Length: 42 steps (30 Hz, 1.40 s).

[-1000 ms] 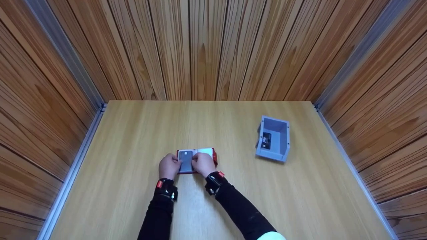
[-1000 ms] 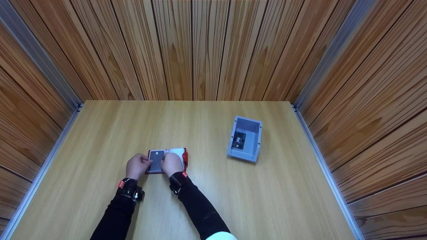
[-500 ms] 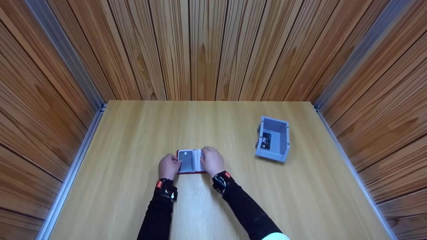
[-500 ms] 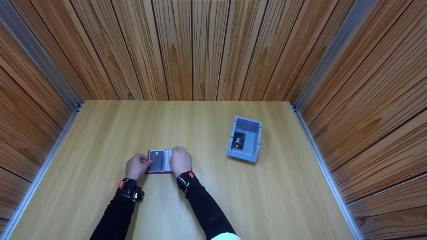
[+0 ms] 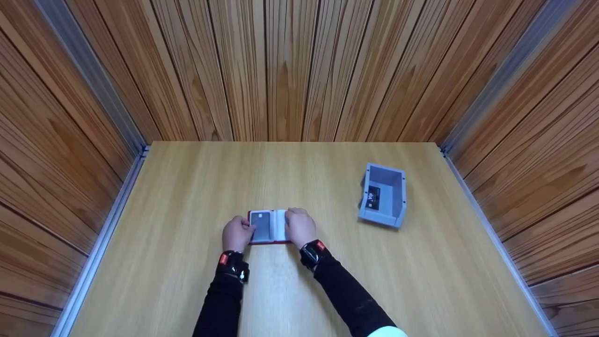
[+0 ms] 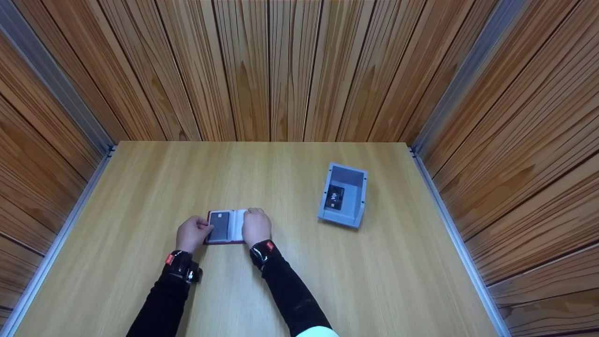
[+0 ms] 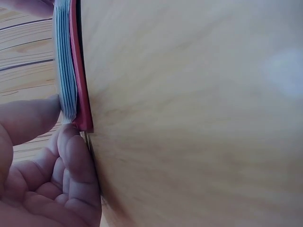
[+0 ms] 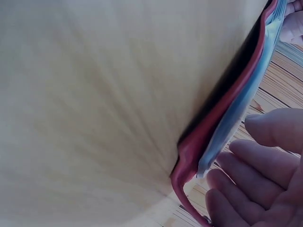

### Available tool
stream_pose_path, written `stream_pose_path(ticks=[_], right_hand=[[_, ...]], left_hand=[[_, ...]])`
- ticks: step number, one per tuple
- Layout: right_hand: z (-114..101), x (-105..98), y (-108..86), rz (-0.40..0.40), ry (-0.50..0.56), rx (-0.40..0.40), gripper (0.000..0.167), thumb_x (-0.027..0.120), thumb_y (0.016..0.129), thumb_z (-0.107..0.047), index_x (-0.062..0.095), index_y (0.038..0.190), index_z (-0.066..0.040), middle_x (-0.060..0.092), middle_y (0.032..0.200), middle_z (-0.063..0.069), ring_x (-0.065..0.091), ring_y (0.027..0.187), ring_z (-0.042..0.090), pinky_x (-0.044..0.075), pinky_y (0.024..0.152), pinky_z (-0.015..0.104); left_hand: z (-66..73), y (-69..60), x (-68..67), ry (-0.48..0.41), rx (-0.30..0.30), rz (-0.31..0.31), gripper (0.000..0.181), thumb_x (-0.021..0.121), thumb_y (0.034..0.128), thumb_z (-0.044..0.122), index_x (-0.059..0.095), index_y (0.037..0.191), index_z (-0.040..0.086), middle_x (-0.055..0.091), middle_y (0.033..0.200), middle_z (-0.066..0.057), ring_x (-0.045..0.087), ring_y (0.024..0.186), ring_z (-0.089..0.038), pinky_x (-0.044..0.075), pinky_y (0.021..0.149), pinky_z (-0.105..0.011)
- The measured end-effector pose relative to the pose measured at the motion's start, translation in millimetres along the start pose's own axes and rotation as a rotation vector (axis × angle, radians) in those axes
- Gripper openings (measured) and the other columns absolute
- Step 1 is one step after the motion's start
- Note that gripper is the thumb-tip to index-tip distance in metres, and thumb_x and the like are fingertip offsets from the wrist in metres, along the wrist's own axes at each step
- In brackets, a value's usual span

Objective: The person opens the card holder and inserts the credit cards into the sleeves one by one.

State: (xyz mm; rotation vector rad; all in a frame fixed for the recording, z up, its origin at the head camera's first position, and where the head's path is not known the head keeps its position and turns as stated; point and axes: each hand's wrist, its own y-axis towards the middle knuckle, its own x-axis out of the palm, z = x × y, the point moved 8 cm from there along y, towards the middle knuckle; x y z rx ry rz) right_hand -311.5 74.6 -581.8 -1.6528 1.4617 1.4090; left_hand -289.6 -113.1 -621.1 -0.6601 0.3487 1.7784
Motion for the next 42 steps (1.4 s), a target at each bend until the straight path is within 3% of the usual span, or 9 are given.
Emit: stream_pose_path(ticks=[11, 22, 35, 42], right_hand=[[-5.1, -0.6, -2.8, 0.019, -0.015, -0.028, 0.006, 0.069, 0.084, -0.005, 0.074, 0.088, -0.005, 0.072, 0.097, 0.01, 0.066, 0.093, 0.027, 0.053, 0.079, 0.039], [-3.9, 3.8, -3.2, -0.059, 0.032, -0.025, 0.027, 0.069, 0.082, 0.003, 0.073, 0.108, -0.001, 0.07, 0.107, 0.012, 0.064, 0.105, 0.029, 0.049, 0.093, 0.038], [2.3, -2.0, 2.2, 0.021, 0.173, 0.049, 0.024, 0.069, 0.085, 0.001, 0.069, 0.108, -0.001, 0.066, 0.113, 0.014, 0.061, 0.107, 0.033, 0.048, 0.094, 0.042], [4.0, -8.7, 4.9, 0.095, 0.242, 0.088, 0.04, 0.075, 0.082, -0.001, 0.06, 0.118, 0.007, 0.063, 0.111, 0.021, 0.06, 0.105, 0.036, 0.047, 0.094, 0.045]], left_hand=[[0.0, -0.6, -1.2, 0.015, 0.038, 0.019, 0.015, 0.075, 0.083, 0.007, 0.062, 0.087, 0.0, 0.065, 0.079, -0.01, 0.062, 0.078, -0.027, 0.048, 0.072, -0.04], [-0.9, -0.9, -1.1, 0.021, 0.032, 0.017, 0.015, 0.075, 0.0837, 0.008, 0.062, 0.087, 0.0, 0.065, 0.081, -0.01, 0.062, 0.079, -0.027, 0.048, 0.073, -0.04], [2.0, -0.9, -1.5, 0.024, 0.055, 0.025, 0.016, 0.075, 0.0829, 0.008, 0.062, 0.088, -0.001, 0.066, 0.081, -0.01, 0.063, 0.08, -0.028, 0.048, 0.075, -0.042], [2.4, -0.2, -1.7, 0.021, 0.061, 0.027, 0.015, 0.075, 0.0828, 0.008, 0.063, 0.086, 0.001, 0.066, 0.079, -0.01, 0.063, 0.077, -0.027, 0.048, 0.072, -0.041]])
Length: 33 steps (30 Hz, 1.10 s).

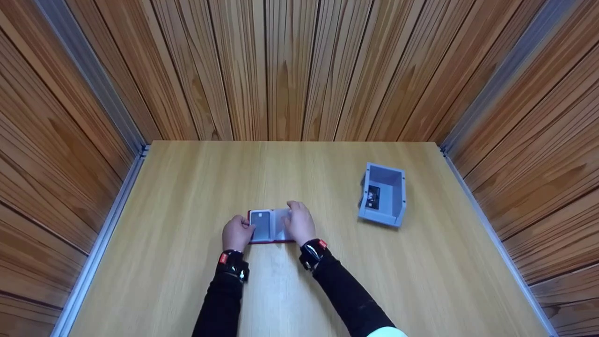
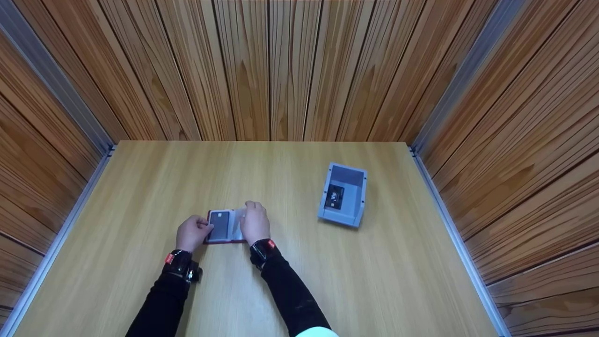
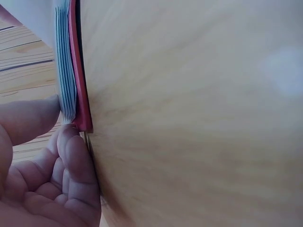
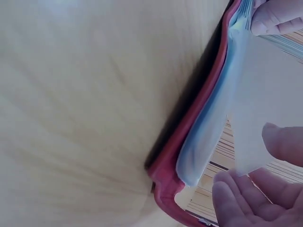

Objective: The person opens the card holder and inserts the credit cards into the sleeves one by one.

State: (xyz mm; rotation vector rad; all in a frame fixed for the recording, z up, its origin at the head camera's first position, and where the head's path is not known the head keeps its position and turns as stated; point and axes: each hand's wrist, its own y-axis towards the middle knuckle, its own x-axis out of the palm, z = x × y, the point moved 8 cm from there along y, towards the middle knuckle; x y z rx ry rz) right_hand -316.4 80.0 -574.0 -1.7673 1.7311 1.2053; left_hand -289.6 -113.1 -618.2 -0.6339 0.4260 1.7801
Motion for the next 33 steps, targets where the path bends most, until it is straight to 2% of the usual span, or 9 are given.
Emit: stream_pose_path(ticks=[3, 6, 13, 22, 33], right_hand=[[-1.1, -0.9, 0.8, 0.019, 0.031, 0.01, 0.045, 0.076, 0.081, -0.003, 0.057, 0.12, 0.01, 0.063, 0.108, 0.021, 0.062, 0.101, 0.035, 0.048, 0.091, 0.045], [-3.5, 1.8, 1.5, 0.008, 0.041, 0.016, 0.042, 0.077, 0.082, -0.005, 0.058, 0.116, 0.009, 0.064, 0.102, 0.018, 0.063, 0.095, 0.033, 0.05, 0.085, 0.044], [-9.6, 18.3, -1.5, -0.12, 0.043, 0.001, 0.026, 0.074, 0.087, -0.008, 0.065, 0.109, 0.004, 0.066, 0.1, 0.015, 0.063, 0.096, 0.03, 0.049, 0.086, 0.042], [-18.4, 28.5, -4.7, -0.24, 0.061, -0.026, 0.027, 0.07, 0.092, -0.01, 0.064, 0.115, 0.001, 0.066, 0.109, 0.014, 0.062, 0.103, 0.027, 0.049, 0.09, 0.039], [-25.0, 31.9, -7.7, -0.211, -0.028, -0.126, 0.029, 0.075, 0.086, -0.01, 0.066, 0.112, -0.001, 0.066, 0.106, 0.011, 0.062, 0.101, 0.027, 0.048, 0.09, 0.037]], left_hand=[[0.0, 0.3, 0.5, -0.001, -0.004, -0.001, 0.015, 0.075, 0.0825, 0.008, 0.062, 0.085, 0.001, 0.066, 0.079, -0.009, 0.063, 0.078, -0.027, 0.048, 0.073, -0.04], [-0.4, 0.7, 0.9, -0.008, -0.016, -0.012, 0.014, 0.075, 0.0831, 0.008, 0.062, 0.085, 0.001, 0.066, 0.079, -0.009, 0.063, 0.078, -0.027, 0.048, 0.073, -0.04], [-1.4, 0.8, 2.6, -0.016, -0.026, -0.027, 0.015, 0.075, 0.0837, 0.007, 0.062, 0.086, 0.001, 0.065, 0.08, -0.009, 0.062, 0.078, -0.026, 0.048, 0.072, -0.04], [1.5, 0.4, -1.3, -0.012, 0.041, 0.03, 0.013, 0.075, 0.0801, 0.004, 0.063, 0.083, -0.001, 0.066, 0.078, -0.01, 0.063, 0.076, -0.029, 0.048, 0.072, -0.042], [0.6, 1.4, -2.2, 0.007, 0.063, 0.039, 0.008, 0.071, 0.0797, 0.002, 0.064, 0.082, 0.0, 0.067, 0.079, -0.011, 0.064, 0.078, -0.031, 0.049, 0.073, -0.044]])
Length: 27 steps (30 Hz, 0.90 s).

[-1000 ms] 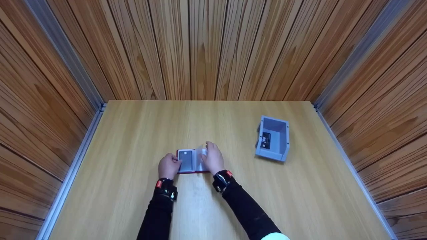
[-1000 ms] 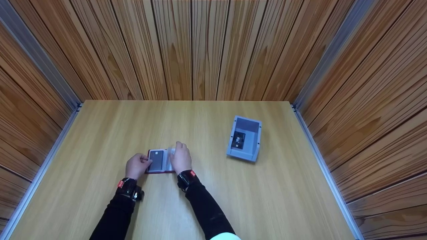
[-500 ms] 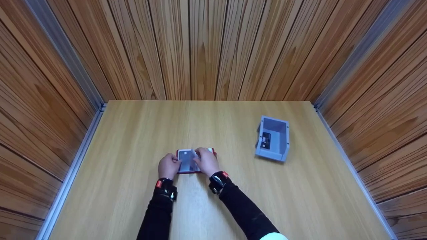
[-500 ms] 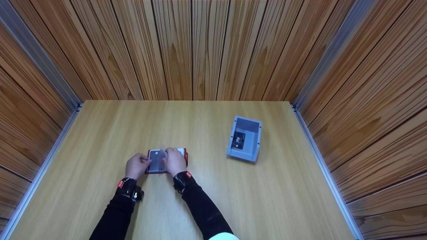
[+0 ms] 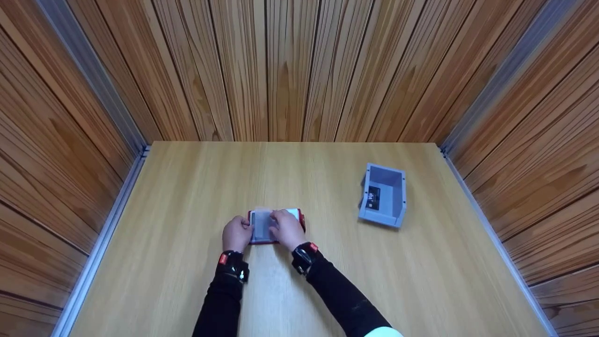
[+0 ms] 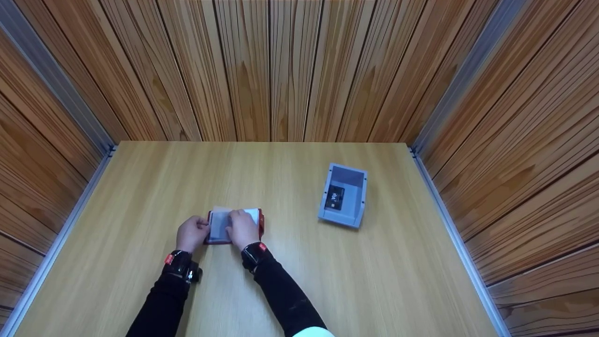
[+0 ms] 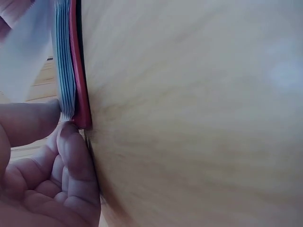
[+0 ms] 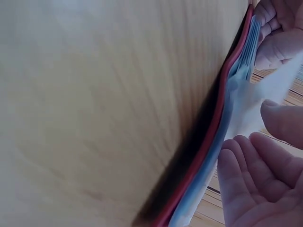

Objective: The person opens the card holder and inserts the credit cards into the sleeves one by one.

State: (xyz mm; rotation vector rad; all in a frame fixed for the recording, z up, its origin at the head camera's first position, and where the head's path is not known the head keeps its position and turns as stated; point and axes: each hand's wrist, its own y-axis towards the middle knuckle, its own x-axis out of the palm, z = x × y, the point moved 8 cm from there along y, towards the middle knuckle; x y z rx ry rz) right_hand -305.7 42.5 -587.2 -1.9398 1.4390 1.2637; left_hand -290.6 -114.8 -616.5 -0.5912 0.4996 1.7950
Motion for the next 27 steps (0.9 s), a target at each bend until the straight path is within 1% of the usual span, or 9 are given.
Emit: stream_pose_path(ticks=[7, 10, 13, 16, 19, 23, 27], right_hand=[[1.8, 7.4, 0.8, -0.088, 0.019, 0.067, 0.029, 0.074, 0.088, -0.011, 0.068, 0.116, -0.005, 0.063, 0.112, 0.009, 0.06, 0.106, 0.025, 0.047, 0.093, 0.036], [-0.1, 8.1, 1.1, -0.087, -0.002, 0.052, 0.027, 0.075, 0.086, -0.01, 0.07, 0.112, -0.005, 0.063, 0.11, 0.008, 0.06, 0.106, 0.025, 0.046, 0.093, 0.036], [-1.9, 8.2, 1.2, -0.077, -0.02, 0.037, 0.025, 0.076, 0.084, -0.009, 0.071, 0.108, -0.005, 0.063, 0.11, 0.008, 0.06, 0.107, 0.026, 0.046, 0.094, 0.037], [-2.2, 8.9, 1.3, -0.083, -0.028, 0.041, 0.024, 0.076, 0.084, -0.01, 0.072, 0.107, -0.005, 0.062, 0.112, 0.008, 0.06, 0.108, 0.026, 0.046, 0.095, 0.037], [-2.3, 9.8, 1.5, -0.09, -0.036, 0.038, 0.024, 0.076, 0.084, -0.011, 0.072, 0.107, -0.005, 0.062, 0.113, 0.008, 0.06, 0.109, 0.026, 0.045, 0.096, 0.037], [-3.3, 9.6, 0.8, -0.074, -0.042, 0.012, 0.024, 0.076, 0.084, -0.011, 0.072, 0.107, -0.005, 0.062, 0.113, 0.008, 0.06, 0.108, 0.026, 0.045, 0.096, 0.036], [-5.2, 7.5, -0.5, -0.032, -0.049, -0.032, 0.023, 0.077, 0.081, -0.01, 0.073, 0.103, -0.004, 0.062, 0.109, 0.009, 0.061, 0.105, 0.027, 0.046, 0.094, 0.036]], left_hand=[[-2.2, 0.1, 1.8, -0.005, -0.013, -0.014, 0.005, 0.067, 0.0802, 0.002, 0.063, 0.083, -0.001, 0.066, 0.08, -0.01, 0.062, 0.079, -0.031, 0.048, 0.073, -0.043], [-1.5, 0.4, 1.6, -0.001, -0.012, -0.013, 0.004, 0.065, 0.0807, 0.001, 0.063, 0.083, -0.001, 0.066, 0.08, -0.01, 0.062, 0.079, -0.031, 0.048, 0.073, -0.043], [-0.1, 0.7, 0.8, 0.004, -0.018, -0.01, 0.004, 0.062, 0.0842, 0.002, 0.063, 0.083, -0.002, 0.064, 0.079, -0.011, 0.061, 0.078, -0.031, 0.048, 0.073, -0.044], [0.5, 1.0, 0.5, 0.01, -0.034, -0.01, 0.01, 0.059, 0.0898, 0.005, 0.062, 0.082, 0.0, 0.062, 0.078, -0.012, 0.059, 0.077, -0.032, 0.046, 0.071, -0.044], [0.8, 1.2, 0.0, 0.011, -0.04, -0.004, 0.014, 0.059, 0.0914, 0.008, 0.061, 0.08, 0.001, 0.061, 0.077, -0.011, 0.058, 0.075, -0.031, 0.045, 0.069, -0.044], [1.3, 0.6, -0.5, -0.007, -0.042, -0.003, 0.014, 0.067, 0.0872, 0.013, 0.063, 0.08, 0.001, 0.063, 0.076, -0.01, 0.06, 0.074, -0.03, 0.046, 0.07, -0.042], [1.1, -0.2, 0.2, -0.013, -0.056, -0.02, 0.016, 0.073, 0.0827, 0.015, 0.063, 0.083, 0.001, 0.066, 0.079, -0.009, 0.062, 0.077, -0.029, 0.047, 0.072, -0.041]])
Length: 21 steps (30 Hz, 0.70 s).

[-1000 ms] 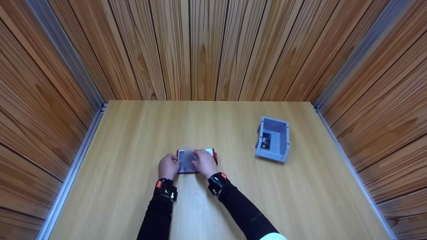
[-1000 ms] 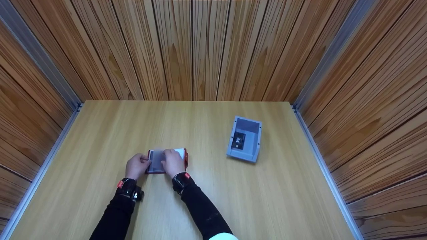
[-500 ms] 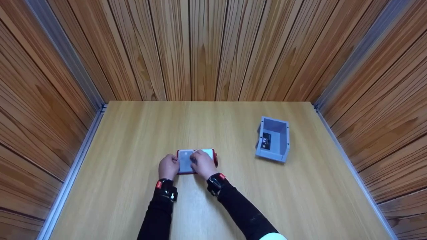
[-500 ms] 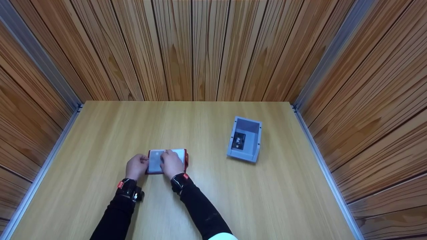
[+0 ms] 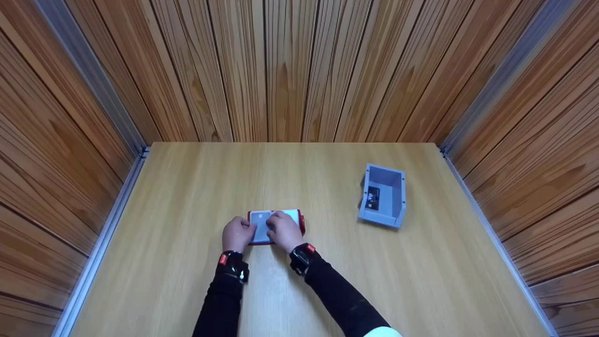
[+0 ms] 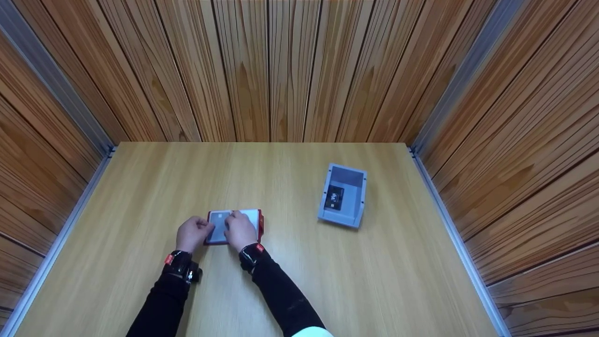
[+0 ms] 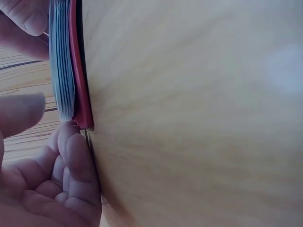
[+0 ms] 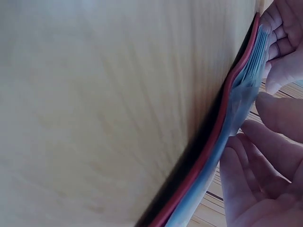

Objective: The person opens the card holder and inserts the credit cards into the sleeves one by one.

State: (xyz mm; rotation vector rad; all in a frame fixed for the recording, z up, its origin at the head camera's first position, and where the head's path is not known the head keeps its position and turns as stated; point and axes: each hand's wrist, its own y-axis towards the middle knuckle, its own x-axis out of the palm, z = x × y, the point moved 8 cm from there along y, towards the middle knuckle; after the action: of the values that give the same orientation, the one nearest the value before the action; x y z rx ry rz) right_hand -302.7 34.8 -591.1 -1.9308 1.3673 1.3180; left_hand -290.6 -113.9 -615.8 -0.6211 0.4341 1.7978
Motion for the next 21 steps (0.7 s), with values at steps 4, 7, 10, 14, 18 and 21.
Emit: stream_pose_path(ticks=[4, 7, 10, 14, 18, 21], right_hand=[[-0.7, -1.8, -1.0, 0.028, 0.003, -0.016, 0.022, 0.076, 0.081, -0.009, 0.073, 0.102, -0.003, 0.063, 0.108, 0.009, 0.061, 0.103, 0.028, 0.046, 0.093, 0.036], [-0.5, -1.8, -1.1, 0.031, 0.007, -0.017, 0.022, 0.077, 0.08, -0.009, 0.073, 0.101, -0.003, 0.063, 0.107, 0.009, 0.061, 0.103, 0.027, 0.046, 0.093, 0.035], [-0.2, -1.5, -1.5, 0.023, 0.012, -0.014, 0.023, 0.077, 0.08, -0.008, 0.073, 0.102, -0.003, 0.062, 0.107, 0.009, 0.061, 0.103, 0.027, 0.046, 0.093, 0.035], [1.8, -1.9, -2.2, 0.003, 0.047, 0.002, 0.023, 0.075, 0.083, -0.008, 0.072, 0.105, -0.002, 0.063, 0.108, 0.009, 0.061, 0.104, 0.027, 0.046, 0.094, 0.035], [5.6, -10.0, -3.8, 0.029, 0.133, 0.017, 0.022, 0.073, 0.087, -0.008, 0.071, 0.108, -0.001, 0.065, 0.11, 0.01, 0.061, 0.105, 0.026, 0.047, 0.093, 0.035], [9.4, -26.0, -5.5, 0.098, 0.209, -0.002, 0.022, 0.072, 0.088, -0.006, 0.071, 0.109, 0.0, 0.067, 0.107, 0.012, 0.063, 0.101, 0.025, 0.05, 0.088, 0.034]], left_hand=[[-0.7, -0.6, 0.8, -0.002, -0.019, -0.017, 0.017, 0.075, 0.0807, 0.013, 0.064, 0.084, 0.001, 0.068, 0.081, -0.01, 0.062, 0.08, -0.029, 0.047, 0.073, -0.041], [-1.4, -0.2, 1.8, -0.008, -0.028, -0.03, 0.017, 0.075, 0.0801, 0.012, 0.063, 0.085, 0.0, 0.068, 0.081, -0.01, 0.063, 0.08, -0.028, 0.048, 0.073, -0.04], [-2.8, 0.7, 3.1, -0.012, -0.038, -0.04, 0.017, 0.075, 0.0798, 0.011, 0.063, 0.086, 0.0, 0.067, 0.081, -0.009, 0.062, 0.08, -0.027, 0.047, 0.072, -0.039], [-4.0, 1.2, 3.7, -0.011, -0.042, -0.045, 0.016, 0.075, 0.0799, 0.01, 0.062, 0.086, 0.001, 0.066, 0.081, -0.008, 0.062, 0.08, -0.027, 0.047, 0.072, -0.04], [-4.2, 1.0, 4.2, -0.01, -0.041, -0.049, 0.017, 0.075, 0.0798, 0.01, 0.062, 0.086, 0.001, 0.066, 0.081, -0.009, 0.062, 0.08, -0.027, 0.047, 0.072, -0.04], [-3.4, 0.9, 3.5, -0.007, -0.041, -0.042, 0.018, 0.076, 0.0794, 0.01, 0.062, 0.086, 0.001, 0.067, 0.082, -0.009, 0.062, 0.08, -0.028, 0.047, 0.073, -0.041]])
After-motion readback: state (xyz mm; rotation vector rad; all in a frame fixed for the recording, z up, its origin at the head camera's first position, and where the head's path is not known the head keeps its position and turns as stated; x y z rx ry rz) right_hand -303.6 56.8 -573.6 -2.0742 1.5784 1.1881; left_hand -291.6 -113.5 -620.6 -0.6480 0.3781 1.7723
